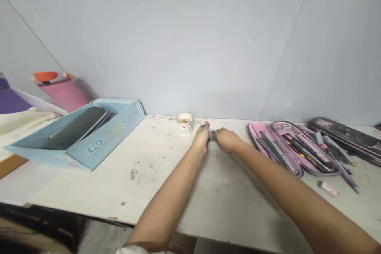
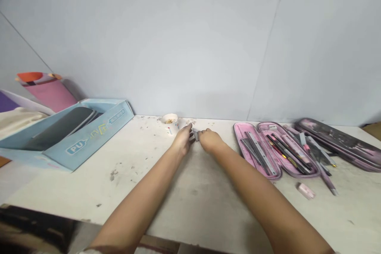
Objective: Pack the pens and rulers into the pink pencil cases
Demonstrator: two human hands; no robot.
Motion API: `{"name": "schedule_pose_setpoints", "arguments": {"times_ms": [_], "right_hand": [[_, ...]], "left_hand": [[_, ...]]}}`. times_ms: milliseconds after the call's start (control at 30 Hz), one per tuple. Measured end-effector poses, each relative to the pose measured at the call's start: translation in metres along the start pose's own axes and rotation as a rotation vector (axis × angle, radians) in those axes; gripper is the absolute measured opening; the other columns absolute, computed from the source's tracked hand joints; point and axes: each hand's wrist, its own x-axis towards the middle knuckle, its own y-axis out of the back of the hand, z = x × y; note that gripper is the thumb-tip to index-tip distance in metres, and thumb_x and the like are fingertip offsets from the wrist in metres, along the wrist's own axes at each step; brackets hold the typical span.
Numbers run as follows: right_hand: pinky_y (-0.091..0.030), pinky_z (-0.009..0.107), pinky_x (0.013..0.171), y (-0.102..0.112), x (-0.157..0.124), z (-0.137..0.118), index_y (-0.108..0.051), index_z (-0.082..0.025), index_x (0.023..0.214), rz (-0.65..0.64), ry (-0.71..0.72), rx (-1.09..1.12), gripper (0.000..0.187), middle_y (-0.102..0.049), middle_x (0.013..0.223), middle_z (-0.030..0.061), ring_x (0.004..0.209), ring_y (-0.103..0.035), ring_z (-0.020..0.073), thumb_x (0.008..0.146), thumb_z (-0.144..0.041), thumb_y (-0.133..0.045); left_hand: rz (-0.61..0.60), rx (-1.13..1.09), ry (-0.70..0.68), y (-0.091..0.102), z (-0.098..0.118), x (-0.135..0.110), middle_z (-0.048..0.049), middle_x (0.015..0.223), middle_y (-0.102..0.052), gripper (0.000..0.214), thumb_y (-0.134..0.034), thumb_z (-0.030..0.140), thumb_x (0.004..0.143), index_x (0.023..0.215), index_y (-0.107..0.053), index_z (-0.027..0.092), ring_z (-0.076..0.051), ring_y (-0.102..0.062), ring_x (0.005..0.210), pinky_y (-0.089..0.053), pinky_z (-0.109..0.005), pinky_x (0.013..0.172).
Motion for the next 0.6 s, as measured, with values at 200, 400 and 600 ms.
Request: {"name": "schedule_pose_setpoints", "arguments": {"times_ms": [200, 400, 600], "right_hand": [[-0.043, 0.032, 0.077, 0.003, -0.002, -0.013, -0.060, -0.008, 0.096, -0.029, 0.023, -0.084, 0.025, -0.065, 0.096, 0.0180, 0.093, -0.058, 0.0241, 0.080, -0.008, -0.041], [-0.042, 0.032, 0.075, 0.026, -0.032, 0.019, -0.052, -0.010, 0.110, 0.140, -0.192, -0.085, 0.032, -0.064, 0.097, 0.0186, 0.090, -0.061, 0.0243, 0.086, -0.015, -0.032], [-0.042, 0.027, 0.076, 0.036, -0.095, 0.090, -0.050, -0.013, 0.115, 0.487, -0.612, 0.226, 0.036, -0.067, 0.095, 0.0127, 0.092, -0.061, 0.0214, 0.083, -0.024, -0.038]], "left_hand": [[0.049, -0.082, 0.099, -0.001, 0.003, 0.003, -0.0071, 0.097, -0.054, 0.021, -0.046, 0.035, 0.084, 0.096, -0.050, 0.018, -0.014, -0.056, 0.083, -0.049, -0.027, 0.068], [-0.189, -0.133, -0.063, -0.023, 0.003, -0.020, -0.0112, 0.103, -0.057, 0.017, -0.047, 0.021, 0.083, 0.098, -0.049, 0.015, -0.013, -0.059, 0.084, -0.048, -0.029, 0.082], [-0.538, 0.550, -0.468, -0.073, -0.008, -0.048, -0.0099, 0.102, -0.061, 0.023, -0.047, 0.013, 0.075, 0.096, -0.058, 0.017, -0.020, -0.055, 0.095, -0.041, -0.036, 0.091]]}}
